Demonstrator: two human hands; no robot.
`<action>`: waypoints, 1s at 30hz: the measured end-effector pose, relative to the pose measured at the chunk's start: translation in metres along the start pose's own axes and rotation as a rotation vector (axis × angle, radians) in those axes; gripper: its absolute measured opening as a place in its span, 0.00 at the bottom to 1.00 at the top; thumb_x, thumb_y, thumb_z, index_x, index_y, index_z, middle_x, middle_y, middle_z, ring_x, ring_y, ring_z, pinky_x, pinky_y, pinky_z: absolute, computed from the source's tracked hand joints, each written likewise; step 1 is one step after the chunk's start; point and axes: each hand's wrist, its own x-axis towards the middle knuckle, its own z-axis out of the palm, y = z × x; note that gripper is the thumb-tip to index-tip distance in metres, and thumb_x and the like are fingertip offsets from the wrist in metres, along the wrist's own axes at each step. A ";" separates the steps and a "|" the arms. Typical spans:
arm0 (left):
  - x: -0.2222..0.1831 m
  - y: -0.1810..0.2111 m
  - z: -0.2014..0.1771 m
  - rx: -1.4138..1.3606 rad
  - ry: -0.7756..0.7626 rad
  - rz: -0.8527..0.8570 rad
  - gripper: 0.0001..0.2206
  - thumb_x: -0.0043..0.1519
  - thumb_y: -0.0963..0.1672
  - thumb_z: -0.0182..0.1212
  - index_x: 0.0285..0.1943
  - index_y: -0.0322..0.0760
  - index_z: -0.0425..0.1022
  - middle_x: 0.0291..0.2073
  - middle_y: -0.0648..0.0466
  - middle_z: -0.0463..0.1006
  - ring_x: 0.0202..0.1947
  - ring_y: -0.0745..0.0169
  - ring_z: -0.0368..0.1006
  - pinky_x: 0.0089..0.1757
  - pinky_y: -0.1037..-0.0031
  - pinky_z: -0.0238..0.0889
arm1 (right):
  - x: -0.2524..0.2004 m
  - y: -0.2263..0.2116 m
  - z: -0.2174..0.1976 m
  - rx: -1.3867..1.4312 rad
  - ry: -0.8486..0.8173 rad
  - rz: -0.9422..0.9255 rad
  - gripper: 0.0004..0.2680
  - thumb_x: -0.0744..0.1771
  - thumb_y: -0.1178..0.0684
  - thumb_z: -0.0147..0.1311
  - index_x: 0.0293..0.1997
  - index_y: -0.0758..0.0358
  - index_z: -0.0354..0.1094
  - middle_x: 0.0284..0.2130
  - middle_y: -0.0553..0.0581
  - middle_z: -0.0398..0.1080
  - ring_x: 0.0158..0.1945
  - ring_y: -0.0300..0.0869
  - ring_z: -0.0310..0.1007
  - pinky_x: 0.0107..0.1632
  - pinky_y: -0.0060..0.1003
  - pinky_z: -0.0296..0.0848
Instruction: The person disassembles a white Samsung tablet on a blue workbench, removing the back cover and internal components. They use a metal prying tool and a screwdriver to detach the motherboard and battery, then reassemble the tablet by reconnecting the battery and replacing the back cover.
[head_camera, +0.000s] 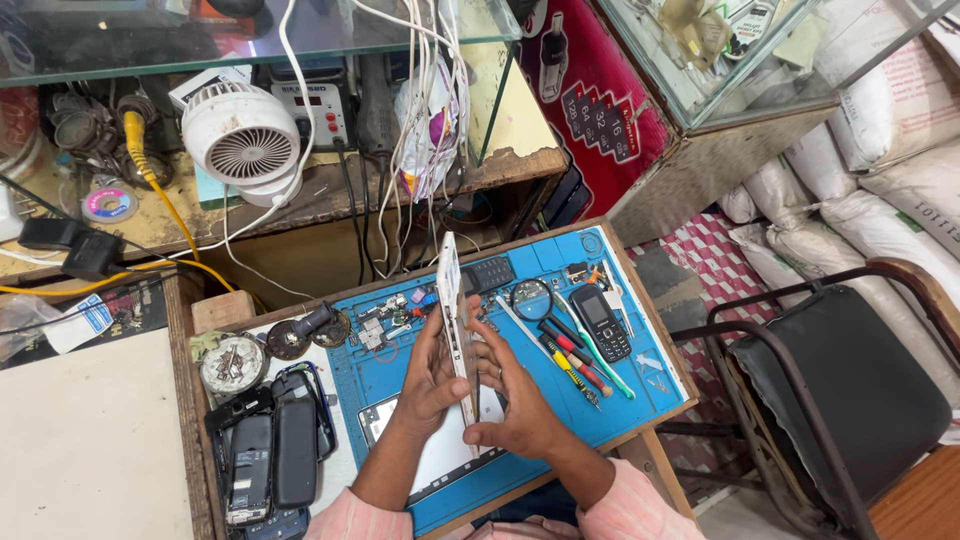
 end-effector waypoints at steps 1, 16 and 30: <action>0.000 0.001 0.001 -0.015 -0.019 -0.019 0.58 0.43 0.52 0.80 0.80 0.29 0.43 0.73 0.38 0.57 0.55 0.38 0.66 0.49 0.55 0.73 | 0.000 0.002 0.000 0.006 -0.002 0.014 0.52 0.55 0.33 0.75 0.81 0.62 0.35 0.67 0.66 0.57 0.70 0.53 0.62 0.70 0.48 0.62; 0.001 -0.005 -0.005 0.131 0.071 -0.047 0.55 0.42 0.53 0.76 0.78 0.32 0.45 0.61 0.37 0.67 0.51 0.42 0.76 0.55 0.50 0.71 | -0.004 0.006 0.002 0.027 0.097 -0.024 0.48 0.57 0.28 0.69 0.78 0.64 0.39 0.63 0.66 0.64 0.66 0.52 0.68 0.68 0.50 0.67; -0.001 -0.011 -0.012 0.153 0.114 -0.015 0.54 0.44 0.52 0.76 0.79 0.32 0.48 0.55 0.43 0.70 0.55 0.52 0.73 0.55 0.60 0.70 | -0.006 0.008 -0.001 -0.073 0.133 -0.052 0.46 0.58 0.27 0.66 0.78 0.64 0.41 0.63 0.67 0.65 0.67 0.53 0.68 0.67 0.50 0.68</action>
